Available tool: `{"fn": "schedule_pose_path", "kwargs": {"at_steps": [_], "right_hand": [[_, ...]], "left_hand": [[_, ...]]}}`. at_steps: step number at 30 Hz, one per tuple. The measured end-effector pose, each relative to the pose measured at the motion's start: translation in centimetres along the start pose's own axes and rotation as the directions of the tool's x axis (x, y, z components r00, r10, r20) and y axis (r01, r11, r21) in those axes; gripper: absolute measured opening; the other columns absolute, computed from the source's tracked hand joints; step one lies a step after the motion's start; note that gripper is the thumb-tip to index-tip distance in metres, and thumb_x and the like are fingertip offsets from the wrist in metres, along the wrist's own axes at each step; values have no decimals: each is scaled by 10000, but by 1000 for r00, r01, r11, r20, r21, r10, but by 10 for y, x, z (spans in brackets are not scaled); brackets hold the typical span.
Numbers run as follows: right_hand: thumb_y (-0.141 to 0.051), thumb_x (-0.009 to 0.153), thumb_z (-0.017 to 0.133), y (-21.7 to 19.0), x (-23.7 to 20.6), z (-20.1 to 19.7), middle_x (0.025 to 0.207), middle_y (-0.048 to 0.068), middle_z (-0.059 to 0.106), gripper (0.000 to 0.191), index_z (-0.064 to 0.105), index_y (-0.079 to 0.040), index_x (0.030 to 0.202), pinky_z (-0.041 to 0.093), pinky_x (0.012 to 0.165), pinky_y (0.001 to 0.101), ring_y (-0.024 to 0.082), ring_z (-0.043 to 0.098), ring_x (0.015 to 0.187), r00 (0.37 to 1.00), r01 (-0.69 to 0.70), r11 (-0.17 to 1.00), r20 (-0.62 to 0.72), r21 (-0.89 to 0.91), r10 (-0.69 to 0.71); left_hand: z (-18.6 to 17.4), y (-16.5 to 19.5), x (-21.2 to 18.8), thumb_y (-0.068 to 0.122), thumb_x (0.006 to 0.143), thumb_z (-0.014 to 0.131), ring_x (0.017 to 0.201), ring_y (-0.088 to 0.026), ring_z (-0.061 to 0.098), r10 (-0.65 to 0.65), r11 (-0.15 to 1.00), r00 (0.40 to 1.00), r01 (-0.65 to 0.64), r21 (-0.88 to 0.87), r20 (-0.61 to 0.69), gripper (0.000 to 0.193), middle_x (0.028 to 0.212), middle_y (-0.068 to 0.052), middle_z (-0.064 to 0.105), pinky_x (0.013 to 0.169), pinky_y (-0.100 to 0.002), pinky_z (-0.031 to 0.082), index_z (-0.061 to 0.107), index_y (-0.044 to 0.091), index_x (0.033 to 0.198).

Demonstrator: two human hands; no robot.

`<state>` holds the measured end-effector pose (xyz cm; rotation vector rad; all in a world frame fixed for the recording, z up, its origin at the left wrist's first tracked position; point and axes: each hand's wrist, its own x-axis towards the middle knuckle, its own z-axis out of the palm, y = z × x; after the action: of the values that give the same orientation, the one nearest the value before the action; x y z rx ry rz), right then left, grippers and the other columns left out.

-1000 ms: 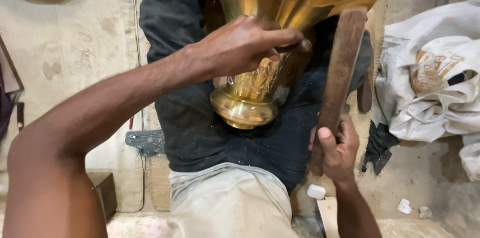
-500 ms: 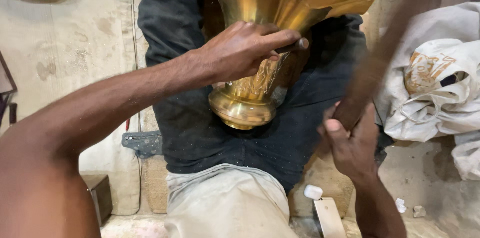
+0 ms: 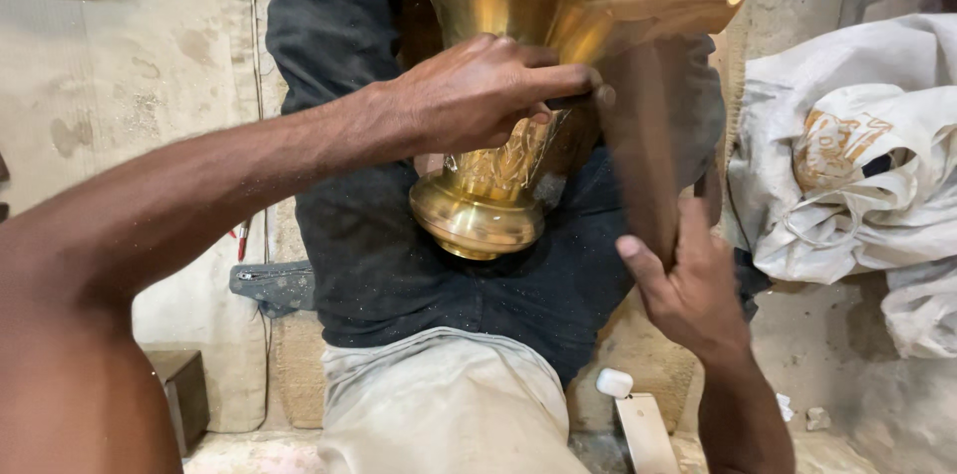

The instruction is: The person sits on the floor holding a brass vase between their legs and engraves a floral pattern into its surface. They hold a chisel against the metal with one hand and strike it with a wooden mallet in the other, repositioning the chisel repeatedly to carve the design.

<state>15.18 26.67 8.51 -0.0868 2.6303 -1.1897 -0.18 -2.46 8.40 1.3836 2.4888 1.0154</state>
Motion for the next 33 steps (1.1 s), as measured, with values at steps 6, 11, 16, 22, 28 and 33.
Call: {"fn": "schedule_pose_path", "kwargs": {"at_steps": [6,11,16,22,28,33], "right_hand": [[-544,1011,505,9,0,5,716,36,596,487,517,-65,1095,523,527,327,164,629,573,997,80,997,-7,-3,-80],[-601,1040,501,7,-4,9,805,50,597,579,463,-35,1155,578,560,315,153,656,655,988,126,987,-101,98,-116],[-624,1047,500,12,-10,13,859,55,595,624,419,-19,1175,609,585,309,145,667,698,981,146,966,-158,215,-113],[-508,1167,526,20,-13,15,823,43,617,492,499,-20,1112,584,666,306,184,667,693,956,283,945,-132,165,-263],[-474,1000,582,18,-12,8,754,14,647,530,484,-16,1247,550,503,268,115,646,561,982,147,978,-144,151,-126],[-316,931,814,25,4,7,834,77,625,442,539,-38,1136,540,657,339,181,618,733,971,91,982,-233,168,-50]], "left_hand": [[-5,0,4,4,854,716,681,-341,716,-27,999,997,25,23,71,622,741,-129,696,572,-485,562,508,197,1407],[-2,-4,8,-29,870,681,654,-286,731,-52,999,990,51,12,133,642,719,-101,712,526,-443,574,492,220,1430],[-2,-6,8,-42,876,679,694,-274,744,-1,1000,994,0,15,105,634,766,-109,714,541,-432,587,505,211,1430],[-6,-5,9,-75,816,685,772,-294,750,-8,1000,992,8,-5,129,674,883,-122,725,579,-447,598,537,211,1407],[-9,-7,8,-125,762,680,846,-298,762,33,998,995,-28,-48,99,673,928,-120,746,639,-458,613,578,164,1361],[-11,-8,7,-71,801,725,848,-322,752,62,996,997,-58,-69,52,586,970,-147,758,635,-471,594,599,134,1335]]}}
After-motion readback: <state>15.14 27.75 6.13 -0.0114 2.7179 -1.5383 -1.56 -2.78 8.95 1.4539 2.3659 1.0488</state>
